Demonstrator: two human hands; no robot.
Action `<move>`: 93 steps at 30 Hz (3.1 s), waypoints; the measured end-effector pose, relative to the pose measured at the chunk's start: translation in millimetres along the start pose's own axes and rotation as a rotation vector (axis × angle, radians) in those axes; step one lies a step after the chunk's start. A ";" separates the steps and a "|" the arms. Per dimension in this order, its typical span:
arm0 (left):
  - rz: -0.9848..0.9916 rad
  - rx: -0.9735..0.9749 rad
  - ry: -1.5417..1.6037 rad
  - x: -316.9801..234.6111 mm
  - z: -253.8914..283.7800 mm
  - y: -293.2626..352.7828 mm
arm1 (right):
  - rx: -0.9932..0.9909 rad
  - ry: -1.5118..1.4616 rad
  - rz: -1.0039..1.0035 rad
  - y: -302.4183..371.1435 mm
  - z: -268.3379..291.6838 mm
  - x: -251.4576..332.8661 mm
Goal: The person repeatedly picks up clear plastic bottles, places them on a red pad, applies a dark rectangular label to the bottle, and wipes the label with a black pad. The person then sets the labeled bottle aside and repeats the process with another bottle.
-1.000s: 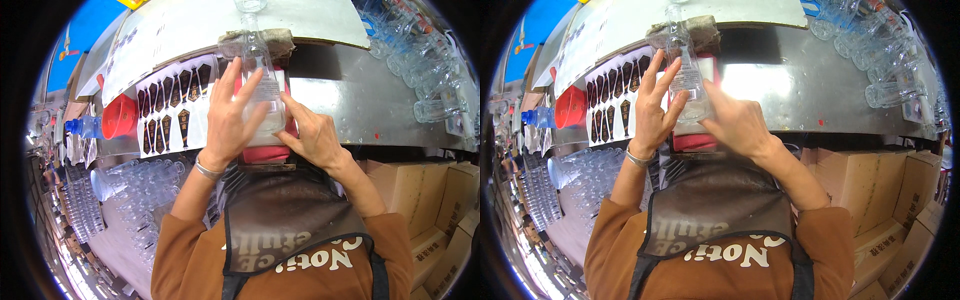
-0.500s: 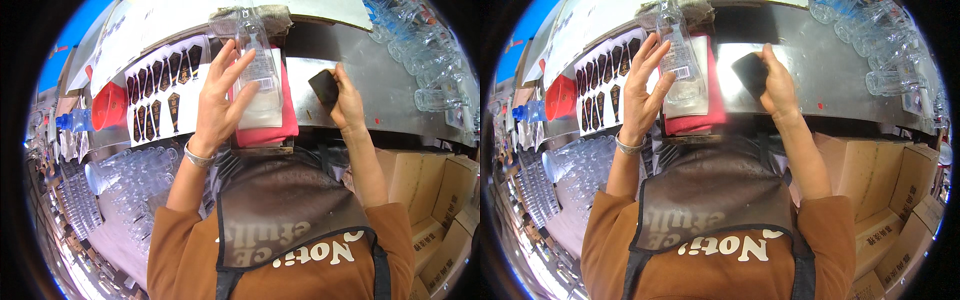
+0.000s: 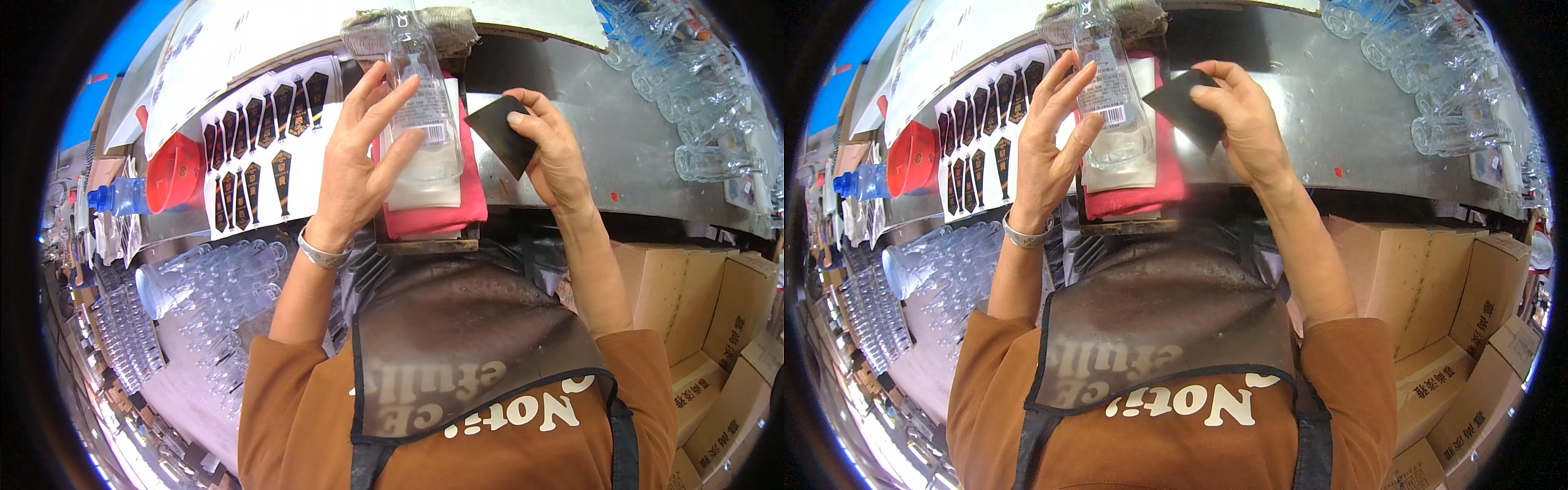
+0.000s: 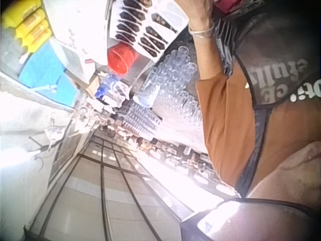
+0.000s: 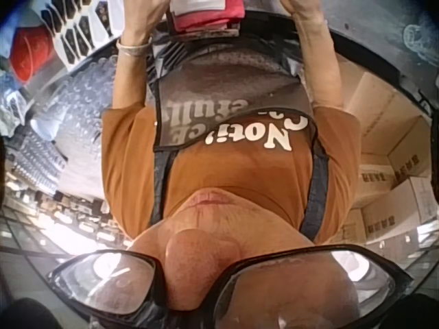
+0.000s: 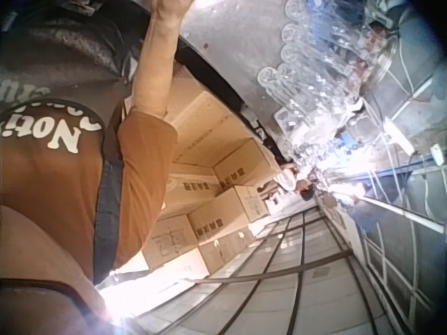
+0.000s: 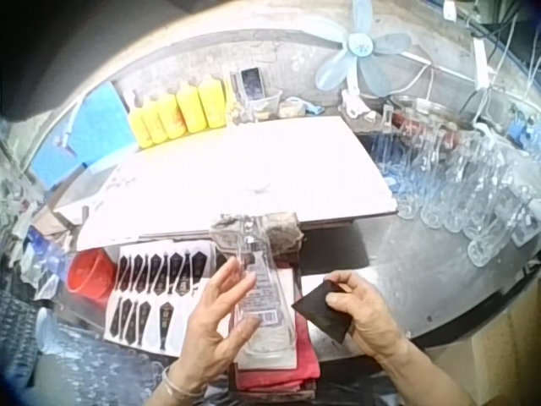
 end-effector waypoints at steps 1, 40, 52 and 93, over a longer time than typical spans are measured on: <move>0.014 0.008 -0.002 0.0 0.1 -0.4 | 0.019 0.046 0.056 -3.2 -2.7 3.5; 0.135 -0.240 0.164 1.2 -26.3 48.3 | 0.644 1.392 0.963 -16.1 -93.2 80.6; 0.194 -0.103 0.168 3.8 -10.7 52.4 | 0.147 0.957 0.992 -36.7 -33.4 68.7; 0.119 -0.852 0.362 -90.0 117.4 109.8 | -0.725 1.039 0.618 -113.1 296.7 175.6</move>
Point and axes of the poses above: each hand's wrist, its own y-axis away from the middle knuckle, its own z-axis out of the back of the hand, x = y × z, the point moved 2 cm from there along -y, towards the middle knuckle, and after that the axes turned 11 degrees about y, right-handed, at the moved point
